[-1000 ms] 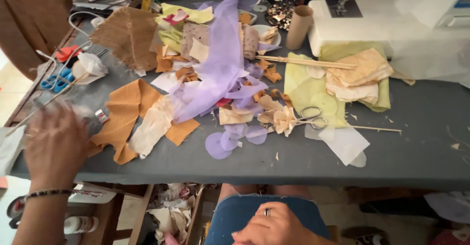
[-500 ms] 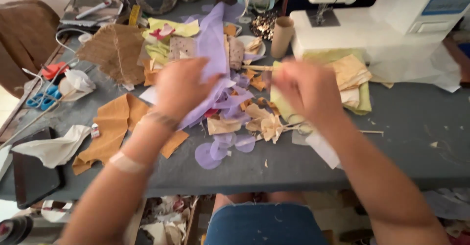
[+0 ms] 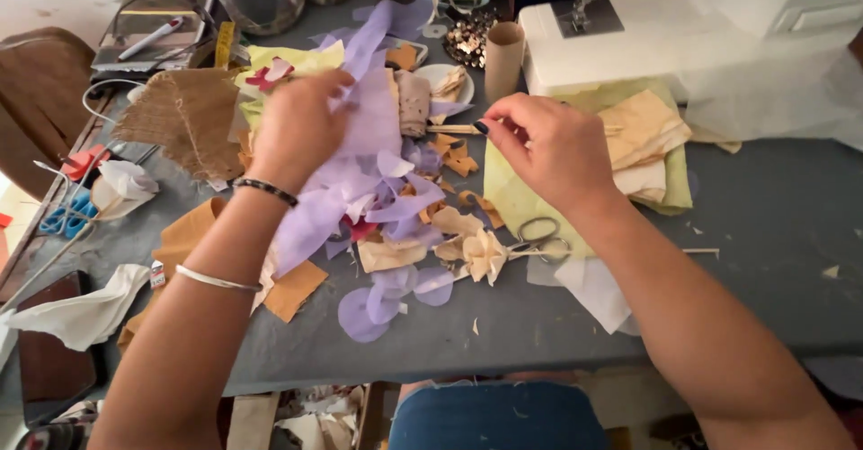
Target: Attaching fabric petals to a wooden stick using a hot glue gun to assemble a decorative flower.
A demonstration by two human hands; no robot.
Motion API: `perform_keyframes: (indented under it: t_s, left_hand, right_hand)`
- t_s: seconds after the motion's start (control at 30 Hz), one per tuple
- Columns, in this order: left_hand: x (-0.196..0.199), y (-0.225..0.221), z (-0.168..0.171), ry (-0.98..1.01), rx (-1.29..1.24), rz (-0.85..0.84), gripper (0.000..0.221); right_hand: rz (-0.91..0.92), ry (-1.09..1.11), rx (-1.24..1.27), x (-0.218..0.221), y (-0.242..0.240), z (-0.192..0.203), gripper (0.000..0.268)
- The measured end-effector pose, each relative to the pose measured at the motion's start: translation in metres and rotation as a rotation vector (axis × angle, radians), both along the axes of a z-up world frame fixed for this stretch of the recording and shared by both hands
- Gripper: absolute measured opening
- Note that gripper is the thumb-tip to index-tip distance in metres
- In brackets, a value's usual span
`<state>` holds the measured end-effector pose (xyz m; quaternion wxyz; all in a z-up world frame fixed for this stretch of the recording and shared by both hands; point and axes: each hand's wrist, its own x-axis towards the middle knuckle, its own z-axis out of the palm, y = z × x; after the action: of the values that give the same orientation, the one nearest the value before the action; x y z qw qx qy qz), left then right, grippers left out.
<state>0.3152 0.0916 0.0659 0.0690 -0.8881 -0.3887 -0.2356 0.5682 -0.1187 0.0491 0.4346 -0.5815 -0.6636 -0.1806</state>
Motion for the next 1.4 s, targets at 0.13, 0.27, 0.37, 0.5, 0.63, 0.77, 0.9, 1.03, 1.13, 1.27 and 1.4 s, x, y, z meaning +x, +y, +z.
perform_keyframes:
  t_s: [0.13, 0.27, 0.37, 0.5, 0.63, 0.77, 0.9, 1.03, 1.13, 1.27, 1.4]
  left_hand:
    - [0.034, -0.042, -0.024, 0.18, -0.131, 0.01, 0.048]
    - [0.037, -0.009, -0.048, 0.327, 0.109, 0.167, 0.046]
    - [0.004, 0.004, -0.009, 0.118, 0.048, 0.122, 0.037]
    - [-0.015, -0.006, 0.039, -0.036, -0.019, 0.045, 0.041]
    - [0.014, -0.058, 0.052, 0.054, -0.444, 0.099, 0.035]
    - [0.02, -0.045, 0.036, 0.104, -0.312, 0.007, 0.026]
    - [-0.016, 0.008, 0.044, 0.147, -0.127, 0.124, 0.025]
    - [-0.046, 0.021, 0.048, 0.248, 0.035, 0.308, 0.03]
    - [-0.034, -0.009, 0.05, 0.337, 0.043, 0.183, 0.025]
    - [-0.016, -0.03, 0.024, 0.526, -0.21, -0.184, 0.048]
    - [-0.021, -0.002, -0.024, 0.566, 0.107, -0.268, 0.037]
  right_hand:
    - [-0.045, -0.114, 0.049, -0.006, -0.003, -0.001, 0.007]
    - [-0.088, -0.143, 0.072, -0.004, -0.001, -0.005, 0.009]
    - [-0.115, -0.15, 0.063, 0.002, 0.0, -0.006, 0.007]
    - [-0.041, -0.203, 0.054, -0.002, -0.009, 0.01, 0.005]
    - [-0.027, -0.213, 0.046, -0.007, -0.009, 0.008, 0.006]
    - [-0.019, -0.234, 0.029, -0.008, -0.011, 0.012, 0.006]
    - [-0.023, -0.236, 0.026, -0.006, -0.011, 0.013, 0.004]
    - [-0.037, -0.261, 0.088, -0.001, -0.007, 0.009, 0.008]
    - [-0.044, -0.253, 0.089, 0.001, -0.006, 0.005, 0.009]
    - [-0.064, -0.171, 0.032, 0.004, -0.006, -0.003, 0.033]
    - [-0.084, -0.266, 0.041, 0.007, -0.002, -0.003, 0.043]
